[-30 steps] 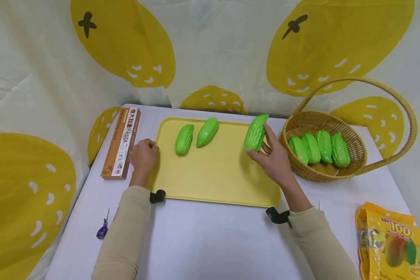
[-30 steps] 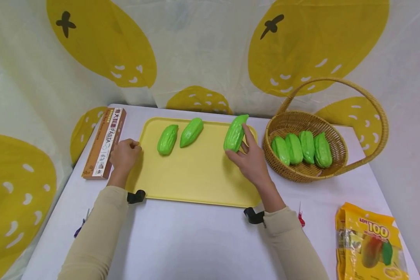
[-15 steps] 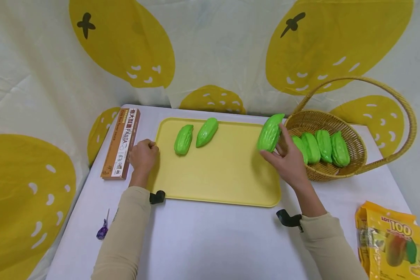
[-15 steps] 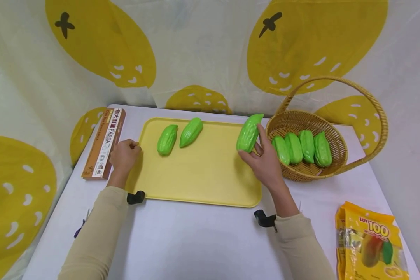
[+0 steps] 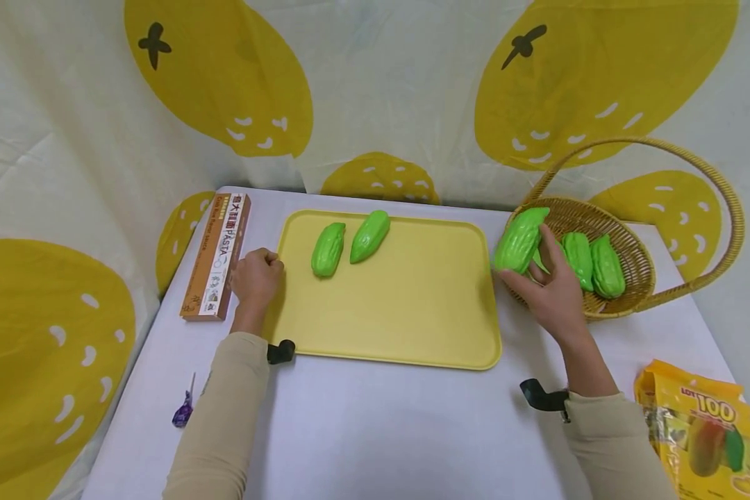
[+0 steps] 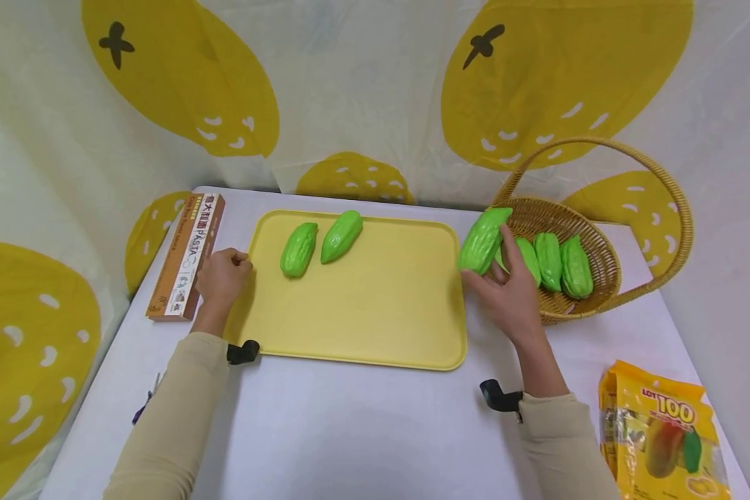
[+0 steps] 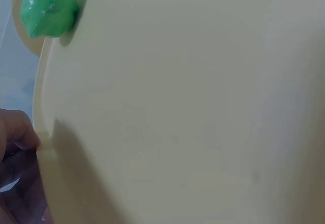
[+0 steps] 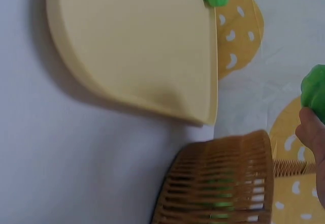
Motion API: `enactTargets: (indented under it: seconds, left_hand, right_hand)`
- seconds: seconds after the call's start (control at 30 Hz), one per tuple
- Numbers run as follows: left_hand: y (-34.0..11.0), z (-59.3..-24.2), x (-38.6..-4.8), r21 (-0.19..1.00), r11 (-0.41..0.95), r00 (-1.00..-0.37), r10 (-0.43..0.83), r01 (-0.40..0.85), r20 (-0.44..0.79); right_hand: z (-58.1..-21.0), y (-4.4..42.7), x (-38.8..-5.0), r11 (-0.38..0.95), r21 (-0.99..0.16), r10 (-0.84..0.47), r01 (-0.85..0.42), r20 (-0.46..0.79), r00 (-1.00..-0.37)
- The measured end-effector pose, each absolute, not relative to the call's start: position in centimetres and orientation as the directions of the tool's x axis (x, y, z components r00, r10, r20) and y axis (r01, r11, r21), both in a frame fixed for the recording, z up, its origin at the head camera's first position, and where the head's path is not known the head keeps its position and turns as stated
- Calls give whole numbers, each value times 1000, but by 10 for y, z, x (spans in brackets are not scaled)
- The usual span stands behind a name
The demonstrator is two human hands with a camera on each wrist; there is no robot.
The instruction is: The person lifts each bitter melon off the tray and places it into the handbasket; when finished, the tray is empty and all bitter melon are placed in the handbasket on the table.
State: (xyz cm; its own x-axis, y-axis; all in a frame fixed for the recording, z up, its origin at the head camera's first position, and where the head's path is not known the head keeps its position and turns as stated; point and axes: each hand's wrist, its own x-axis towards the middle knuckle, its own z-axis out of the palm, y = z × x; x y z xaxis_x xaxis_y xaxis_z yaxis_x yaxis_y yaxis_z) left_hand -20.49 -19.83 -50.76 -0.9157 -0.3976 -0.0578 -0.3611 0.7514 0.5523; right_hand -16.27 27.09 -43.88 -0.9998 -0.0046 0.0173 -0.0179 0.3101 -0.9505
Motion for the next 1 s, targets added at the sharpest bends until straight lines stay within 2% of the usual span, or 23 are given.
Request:
enactTargets:
  seconds: [0.37, 0.53, 0.77, 1.0]
  left_hand:
    - [-198, -504, -205, 540, 759, -917, -395, -364, -62]
    - [-197, -504, -204, 543, 758, -917, -394, -361, -59]
    - [-198, -506, -204, 542, 761, -918, -394, -358, -53]
    - [-199, -505, -204, 541, 758, -917, -393, -363, -66]
  right_hand:
    - [-438, 309, -153, 426, -905, 63, -4, 34, -997]
    - [-440, 321, -153, 369, -929, 70, -6, 34, -997]
    - [-443, 339, -154, 520, -853, 88, 48, -3, -996]
    - [-447, 353, -154, 542, -839, 99, 49, 6, -995]
